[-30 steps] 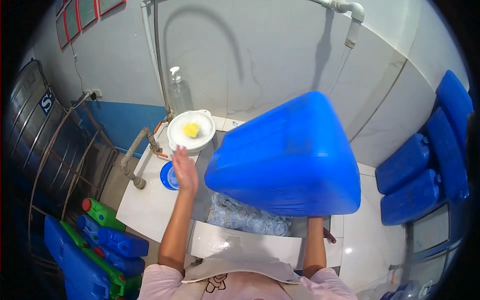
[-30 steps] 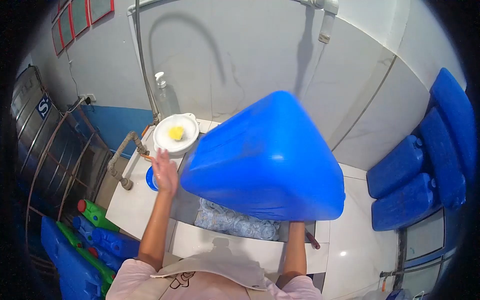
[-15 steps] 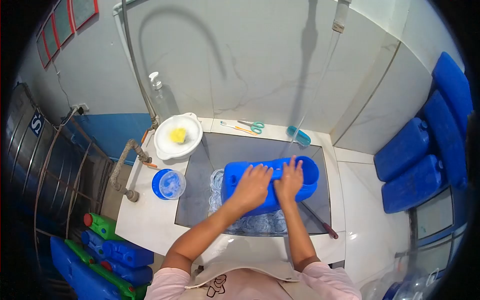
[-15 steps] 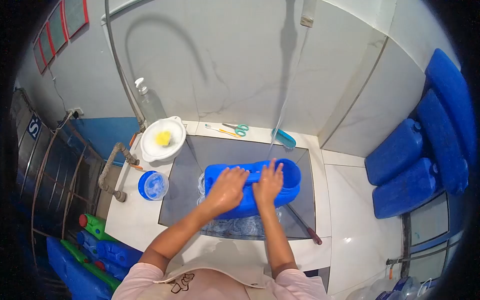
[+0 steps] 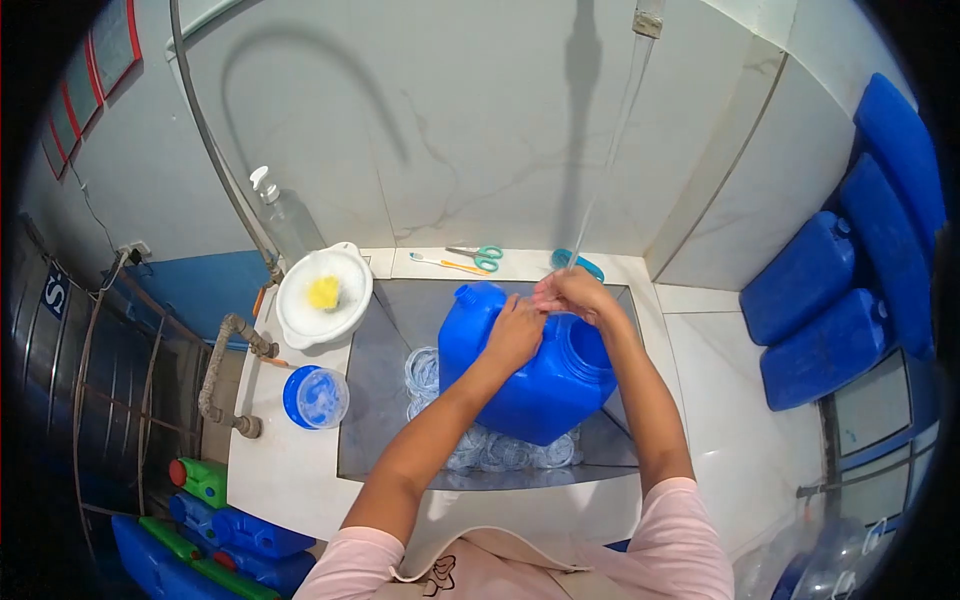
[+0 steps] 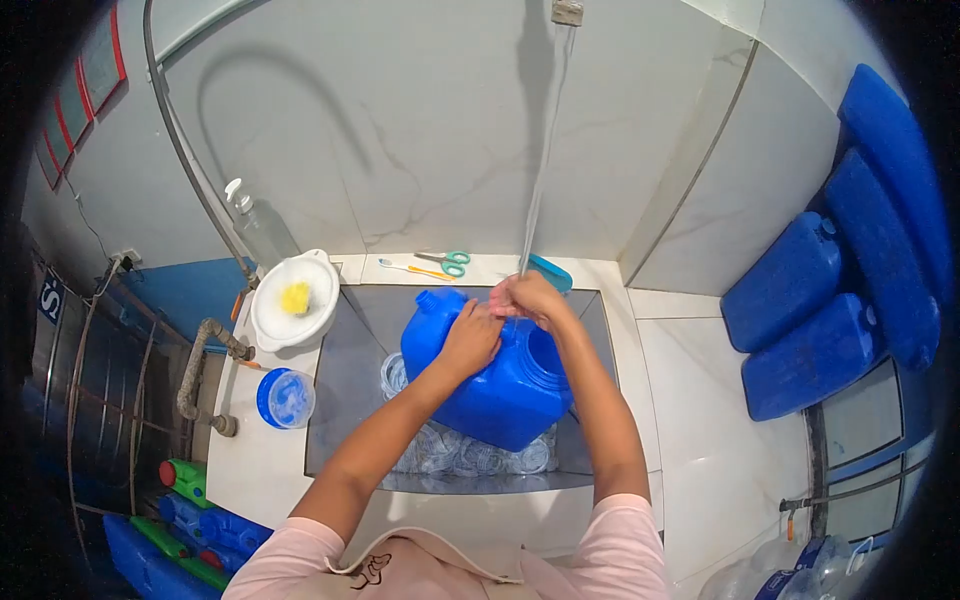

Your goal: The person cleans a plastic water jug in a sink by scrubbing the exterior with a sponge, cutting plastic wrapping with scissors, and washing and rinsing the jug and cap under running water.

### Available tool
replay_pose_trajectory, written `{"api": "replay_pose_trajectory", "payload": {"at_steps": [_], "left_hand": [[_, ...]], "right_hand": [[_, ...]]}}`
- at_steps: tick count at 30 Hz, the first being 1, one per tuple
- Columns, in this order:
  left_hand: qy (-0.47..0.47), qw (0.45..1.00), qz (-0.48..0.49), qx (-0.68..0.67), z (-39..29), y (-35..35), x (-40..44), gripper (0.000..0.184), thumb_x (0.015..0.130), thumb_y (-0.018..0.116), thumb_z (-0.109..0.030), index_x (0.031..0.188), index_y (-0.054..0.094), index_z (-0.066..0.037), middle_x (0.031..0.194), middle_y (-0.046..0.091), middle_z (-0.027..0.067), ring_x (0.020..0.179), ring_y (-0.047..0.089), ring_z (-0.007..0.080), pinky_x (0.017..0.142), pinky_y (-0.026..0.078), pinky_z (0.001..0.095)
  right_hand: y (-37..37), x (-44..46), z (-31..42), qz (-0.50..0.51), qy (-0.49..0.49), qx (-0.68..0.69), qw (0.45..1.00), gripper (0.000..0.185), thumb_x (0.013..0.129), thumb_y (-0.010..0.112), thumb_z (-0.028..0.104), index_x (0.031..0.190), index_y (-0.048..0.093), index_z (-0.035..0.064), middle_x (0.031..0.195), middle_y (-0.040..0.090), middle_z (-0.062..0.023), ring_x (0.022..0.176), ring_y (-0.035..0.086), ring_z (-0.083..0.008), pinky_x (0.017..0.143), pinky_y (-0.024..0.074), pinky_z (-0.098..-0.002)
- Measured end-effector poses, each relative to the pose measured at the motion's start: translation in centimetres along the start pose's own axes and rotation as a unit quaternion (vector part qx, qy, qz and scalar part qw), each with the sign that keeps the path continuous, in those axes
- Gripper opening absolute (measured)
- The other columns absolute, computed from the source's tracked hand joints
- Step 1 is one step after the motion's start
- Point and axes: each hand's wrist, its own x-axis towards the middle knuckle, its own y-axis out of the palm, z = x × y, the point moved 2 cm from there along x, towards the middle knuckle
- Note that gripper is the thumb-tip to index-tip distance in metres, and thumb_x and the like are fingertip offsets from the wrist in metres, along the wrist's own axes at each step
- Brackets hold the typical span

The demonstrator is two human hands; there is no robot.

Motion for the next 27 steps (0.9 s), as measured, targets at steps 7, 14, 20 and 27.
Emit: {"api": "replay_pose_trajectory", "payload": {"at_steps": [7, 14, 20, 27], "left_hand": [[-0.087, 0.961, 0.246, -0.094, 2.0, -4.4, -4.0, 0.038, 0.064, 0.065, -0.018, 0.1, 0.057, -0.01, 0.084, 0.064, 0.0139, 0.071, 0.061, 0.0344, 0.064, 0.049, 0.0449], [-0.268, 0.952, 0.142, -0.043, 2.8, -8.9, -18.1, 0.022, 0.065, 0.064, -0.024, 0.082, 0.063, -0.01, 0.072, 0.064, 0.0121, 0.066, 0.062, 0.0309, 0.058, 0.048, 0.0432], [-0.399, 0.916, 0.05, 0.001, 2.1, -15.1, -17.7, 0.016, 0.065, 0.062, -0.021, 0.073, 0.062, -0.007, 0.066, 0.061, 0.0146, 0.063, 0.06, 0.0342, 0.056, 0.046, 0.0429], [-0.459, 0.888, 0.038, -0.023, 1.1, -19.7, -16.1, 0.014, 0.065, 0.065, -0.017, 0.075, 0.063, -0.006, 0.066, 0.061, 0.0165, 0.061, 0.061, 0.0343, 0.055, 0.046, 0.0398]], "right_hand": [[0.6, 1.6, -1.6, 0.087, 0.024, 0.078, 0.993, 0.022, 0.088, 0.042, 0.004, 0.095, 0.056, -0.0121, 0.088, 0.063, -0.0192, 0.077, 0.066, -0.0246, 0.071, 0.0571, -0.0298], [5.0, 12.2, -6.4, -0.124, -0.308, -0.419, 0.845, 0.019, 0.084, 0.049, 0.01, 0.085, 0.064, -0.001, 0.094, 0.064, -0.0177, 0.081, 0.064, -0.0265, 0.069, 0.0511, -0.0412], [6.1, 19.1, -6.4, -0.212, -0.254, -0.521, 0.787, 0.014, 0.079, 0.052, 0.007, 0.084, 0.064, 0.0013, 0.096, 0.058, -0.0167, 0.083, 0.062, -0.0334, 0.073, 0.0514, -0.0425], [5.6, 9.6, -5.0, -0.281, -0.162, -0.559, 0.763, 0.019, 0.076, 0.06, 0.006, 0.089, 0.063, -0.0063, 0.092, 0.059, -0.021, 0.082, 0.063, -0.0329, 0.07, 0.0544, -0.0383]]}}
